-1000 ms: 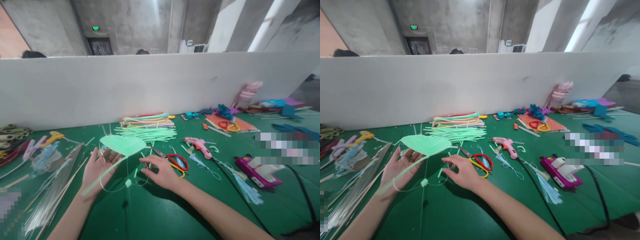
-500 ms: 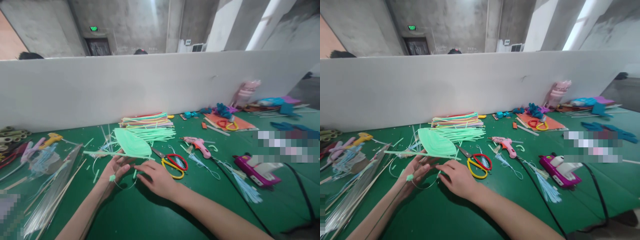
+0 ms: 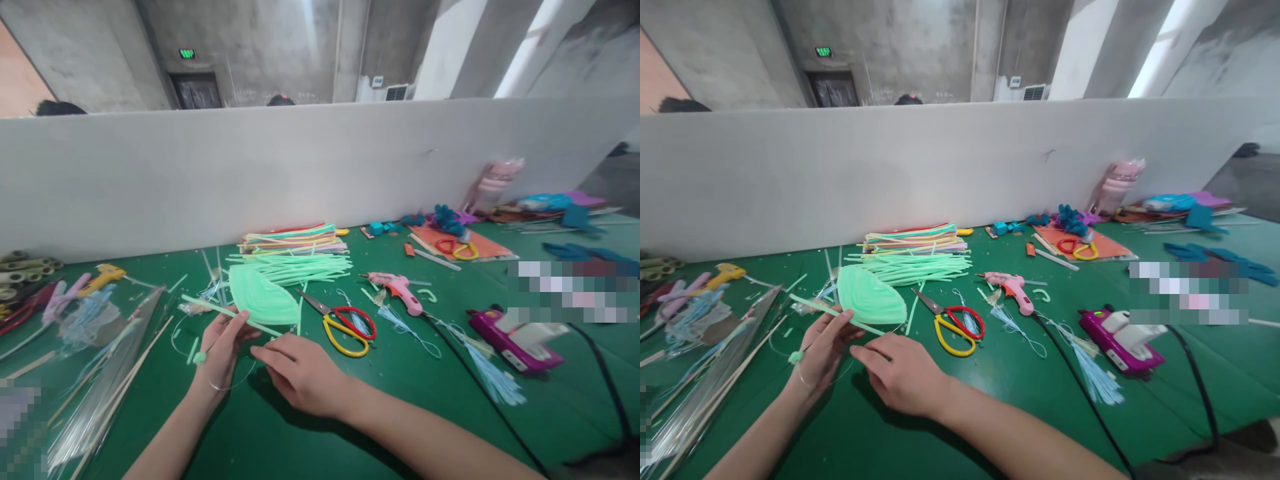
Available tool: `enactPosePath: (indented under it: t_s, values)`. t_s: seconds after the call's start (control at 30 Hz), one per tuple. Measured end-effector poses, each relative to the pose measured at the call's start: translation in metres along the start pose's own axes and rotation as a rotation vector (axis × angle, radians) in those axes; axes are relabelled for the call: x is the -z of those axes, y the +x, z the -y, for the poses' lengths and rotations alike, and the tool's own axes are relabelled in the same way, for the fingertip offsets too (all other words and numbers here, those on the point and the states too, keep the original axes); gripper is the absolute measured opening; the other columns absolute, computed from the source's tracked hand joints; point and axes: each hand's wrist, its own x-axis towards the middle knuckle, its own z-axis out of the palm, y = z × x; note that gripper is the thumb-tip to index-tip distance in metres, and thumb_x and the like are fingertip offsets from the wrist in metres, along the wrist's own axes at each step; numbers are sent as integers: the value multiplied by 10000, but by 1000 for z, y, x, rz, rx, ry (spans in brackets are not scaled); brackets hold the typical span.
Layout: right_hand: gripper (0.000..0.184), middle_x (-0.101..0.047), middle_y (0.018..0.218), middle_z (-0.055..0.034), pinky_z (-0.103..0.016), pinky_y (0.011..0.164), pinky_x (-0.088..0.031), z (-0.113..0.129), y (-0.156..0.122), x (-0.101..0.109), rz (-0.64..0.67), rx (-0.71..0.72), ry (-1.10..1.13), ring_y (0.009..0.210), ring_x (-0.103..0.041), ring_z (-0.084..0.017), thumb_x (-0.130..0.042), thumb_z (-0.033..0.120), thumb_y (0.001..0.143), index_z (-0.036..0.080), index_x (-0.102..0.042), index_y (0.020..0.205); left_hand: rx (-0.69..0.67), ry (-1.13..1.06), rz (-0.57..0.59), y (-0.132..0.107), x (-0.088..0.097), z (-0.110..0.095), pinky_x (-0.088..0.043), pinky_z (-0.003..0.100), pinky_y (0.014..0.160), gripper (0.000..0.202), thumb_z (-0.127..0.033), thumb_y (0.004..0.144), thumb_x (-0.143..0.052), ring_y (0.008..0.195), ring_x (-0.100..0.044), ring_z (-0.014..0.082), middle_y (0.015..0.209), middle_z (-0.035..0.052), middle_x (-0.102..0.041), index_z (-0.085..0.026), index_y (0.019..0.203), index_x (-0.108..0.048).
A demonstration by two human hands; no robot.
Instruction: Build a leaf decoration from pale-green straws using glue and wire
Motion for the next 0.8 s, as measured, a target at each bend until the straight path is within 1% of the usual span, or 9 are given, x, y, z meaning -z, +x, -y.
enactPosePath:
  t_s: [0.17,0.3,0.4,0.47,0.53,0.6,0.63,0.73,0.8]
  values:
    - [423,-638,1126,-108,-304,802,-510,1,0,0,6,3,-5,939,-573,-190,-485,120,873,131,-477,1295,-13,-30,19,-2,-1,-2,-528,193,523,299,-276,652,-797,592,-641,115,691,-19,-690,-166,862,-614]
    - [408,-640,1115,-111,-306,800,-511,1,-1,-1,14,-14,4,944,-575,-188,-483,127,877,144,-482,1285,-25,-11,24,-5,-5,-3,-495,181,492,336,-321,641,-804,537,-611,107,624,-28,-661,-161,856,-601]
    - [385,-649,1095,-110,-296,789,-508,3,-1,-1,18,-25,17,932,-588,-183,-475,130,883,156,-502,1266,-33,16,12,-6,-7,-4,-455,159,465,344,-294,630,-816,468,-563,82,539,-59,-607,-162,853,-589]
    - [374,-656,1091,-100,-278,776,-505,4,0,3,32,-32,50,925,-602,-176,-472,142,888,167,-519,1259,-27,23,-1,-6,-6,-4,-452,157,461,336,-268,622,-822,462,-568,85,517,-61,-598,-158,846,-596]
    - [369,-676,1062,-68,-253,756,-503,1,2,14,49,-61,111,879,-626,-158,-475,166,892,191,-536,1255,-29,27,-31,-5,-4,-4,-470,168,469,334,-266,607,-829,479,-593,99,542,-47,-626,-153,840,-619]
    - [346,-703,985,-27,-234,726,-499,-10,5,35,31,-150,155,775,-642,-134,-479,197,896,213,-560,1232,-36,14,-57,-5,-2,-5,-487,176,483,330,-266,591,-836,495,-610,105,588,-33,-659,-153,835,-644]
    - [315,-709,955,-19,-236,705,-494,-19,5,49,-13,-237,134,727,-640,-130,-475,217,902,214,-585,1196,-31,7,-60,-5,-1,-6,-496,180,492,325,-258,585,-839,504,-617,108,607,-30,-670,-154,829,-651]
    - [253,-701,771,-16,-240,621,-477,-57,-3,96,-275,-580,5,634,-630,-146,-457,302,915,195,-628,1069,-19,-8,-134,-4,0,-10,-517,180,500,311,-238,538,-862,515,-627,111,599,-30,-665,-149,751,-653]
    - [255,-698,783,-43,-265,656,-472,-86,-18,125,-433,-838,-233,672,-647,-172,-452,351,911,181,-618,1004,-22,-24,-139,-3,0,-11,-523,174,498,304,-226,527,-866,540,-633,108,645,-35,-674,-152,730,-652]
